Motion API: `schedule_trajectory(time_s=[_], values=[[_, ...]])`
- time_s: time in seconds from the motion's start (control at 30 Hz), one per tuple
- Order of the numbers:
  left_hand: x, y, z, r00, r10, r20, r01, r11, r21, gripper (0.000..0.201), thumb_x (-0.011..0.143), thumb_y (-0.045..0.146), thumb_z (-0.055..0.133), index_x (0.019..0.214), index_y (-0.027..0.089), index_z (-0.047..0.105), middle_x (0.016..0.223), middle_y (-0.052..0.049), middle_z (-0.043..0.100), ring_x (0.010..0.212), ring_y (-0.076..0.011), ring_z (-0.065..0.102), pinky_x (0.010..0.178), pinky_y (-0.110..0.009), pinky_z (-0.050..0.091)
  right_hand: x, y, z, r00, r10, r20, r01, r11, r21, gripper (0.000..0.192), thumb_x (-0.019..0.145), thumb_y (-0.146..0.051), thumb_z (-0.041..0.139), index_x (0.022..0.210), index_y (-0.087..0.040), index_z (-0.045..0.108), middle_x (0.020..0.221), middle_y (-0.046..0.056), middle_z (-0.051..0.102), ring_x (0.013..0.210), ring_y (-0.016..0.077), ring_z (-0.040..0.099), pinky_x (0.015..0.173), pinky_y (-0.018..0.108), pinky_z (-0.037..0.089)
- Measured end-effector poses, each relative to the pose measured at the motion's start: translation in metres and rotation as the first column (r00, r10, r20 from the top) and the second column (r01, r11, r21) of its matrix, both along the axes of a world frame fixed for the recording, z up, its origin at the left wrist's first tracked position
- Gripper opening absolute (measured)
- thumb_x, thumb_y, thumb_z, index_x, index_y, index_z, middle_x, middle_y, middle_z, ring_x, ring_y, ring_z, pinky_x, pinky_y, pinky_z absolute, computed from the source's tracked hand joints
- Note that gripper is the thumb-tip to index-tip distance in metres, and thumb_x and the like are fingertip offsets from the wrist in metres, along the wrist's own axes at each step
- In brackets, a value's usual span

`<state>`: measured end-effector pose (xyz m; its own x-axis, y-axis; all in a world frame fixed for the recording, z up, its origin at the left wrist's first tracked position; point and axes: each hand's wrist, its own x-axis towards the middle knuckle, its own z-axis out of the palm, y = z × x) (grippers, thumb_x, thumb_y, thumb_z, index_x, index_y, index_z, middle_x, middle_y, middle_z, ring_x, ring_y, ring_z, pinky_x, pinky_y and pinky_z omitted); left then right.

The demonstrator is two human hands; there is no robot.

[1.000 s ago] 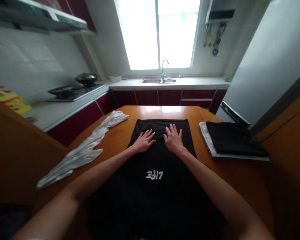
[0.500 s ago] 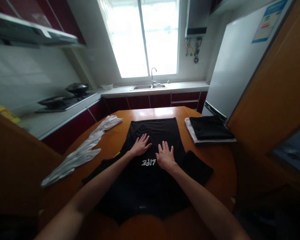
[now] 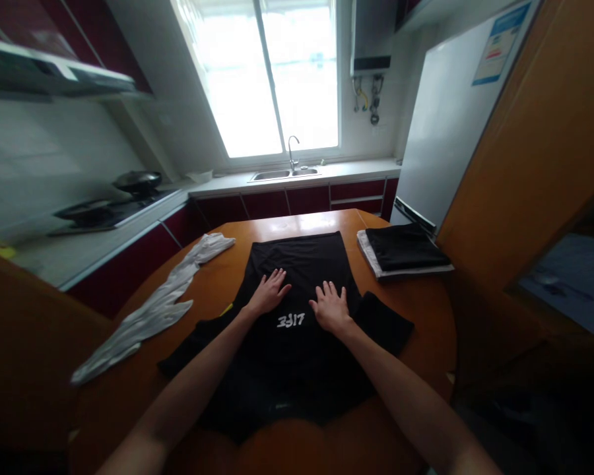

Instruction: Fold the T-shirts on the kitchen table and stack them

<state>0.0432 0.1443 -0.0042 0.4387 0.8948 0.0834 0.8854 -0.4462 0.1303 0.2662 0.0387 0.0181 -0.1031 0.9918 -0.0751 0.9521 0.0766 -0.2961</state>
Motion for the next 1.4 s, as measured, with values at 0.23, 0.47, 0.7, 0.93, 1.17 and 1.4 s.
schedule_trajectory(time_s=[0.23,0.47,0.7,0.93,1.17,1.4], values=[[0.001,0.001,0.001,0.999,0.012,-0.032,-0.014,0.999,-0.043,0.07,0.104,0.057,0.029,0.161,0.016,0.027,0.167,-0.014,0.018,0.156,-0.0287,0.011,0.124,-0.057,0.013,0.0,-0.001,-0.002,1.0,-0.013,-0.001,0.013,1.0,0.013,0.063,0.104,-0.047,0.032,0.157,-0.014,0.035,0.167,0.015,0.023,0.155,0.03,0.016,0.121,0.061,0.012],[0.0,0.001,0.001,0.998,0.06,0.004,-0.06,0.998,0.032,0.069,0.103,0.057,0.033,0.159,0.016,0.034,0.167,-0.015,0.019,0.156,-0.0322,0.014,0.123,-0.057,0.018,0.0,0.001,-0.006,0.999,-0.034,-0.028,0.035,0.998,0.056,0.062,0.104,-0.046,0.034,0.158,-0.016,0.034,0.168,0.016,0.019,0.156,0.0297,0.012,0.121,0.061,0.011],[-0.004,-0.001,-0.001,0.98,0.192,0.06,-0.197,0.976,0.095,0.068,0.103,0.059,0.029,0.157,0.018,0.037,0.167,-0.013,0.024,0.156,-0.0324,0.015,0.124,-0.057,0.017,-0.006,0.004,-0.012,0.997,0.02,-0.069,-0.01,0.989,0.146,0.06,0.106,-0.045,0.031,0.16,-0.02,0.029,0.169,0.011,0.016,0.157,0.0247,0.007,0.123,0.057,0.007],[-0.015,0.027,0.006,0.959,0.273,0.081,-0.275,0.961,0.013,0.07,0.104,0.057,0.026,0.158,0.013,0.034,0.165,-0.017,0.027,0.154,-0.0322,0.021,0.123,-0.054,0.021,-0.005,0.003,-0.021,0.999,-0.002,-0.045,0.004,0.999,0.055,0.061,0.106,-0.047,0.029,0.159,-0.018,0.031,0.169,0.013,0.017,0.157,0.026,0.008,0.122,0.057,0.007],[-0.029,0.072,0.008,0.941,0.337,0.018,-0.334,0.939,-0.083,0.075,0.102,0.058,0.026,0.158,0.01,0.033,0.166,-0.017,0.023,0.155,-0.0334,0.018,0.123,-0.057,0.017,-0.006,0.003,-0.024,1.0,0.006,-0.018,-0.005,0.998,0.062,0.061,0.106,-0.048,0.028,0.159,-0.018,0.032,0.169,0.014,0.018,0.157,0.0267,0.009,0.122,0.057,0.006],[-0.033,0.074,-0.005,0.94,0.341,0.006,-0.341,0.939,-0.049,0.081,0.1,0.066,0.021,0.158,0.011,0.033,0.167,-0.016,0.02,0.156,-0.0334,0.012,0.124,-0.059,0.01,-0.006,0.003,-0.023,1.0,0.0,-0.019,0.001,0.998,0.06,0.061,0.106,-0.048,0.03,0.159,-0.019,0.033,0.169,0.014,0.018,0.157,0.0262,0.009,0.123,0.054,0.004]])
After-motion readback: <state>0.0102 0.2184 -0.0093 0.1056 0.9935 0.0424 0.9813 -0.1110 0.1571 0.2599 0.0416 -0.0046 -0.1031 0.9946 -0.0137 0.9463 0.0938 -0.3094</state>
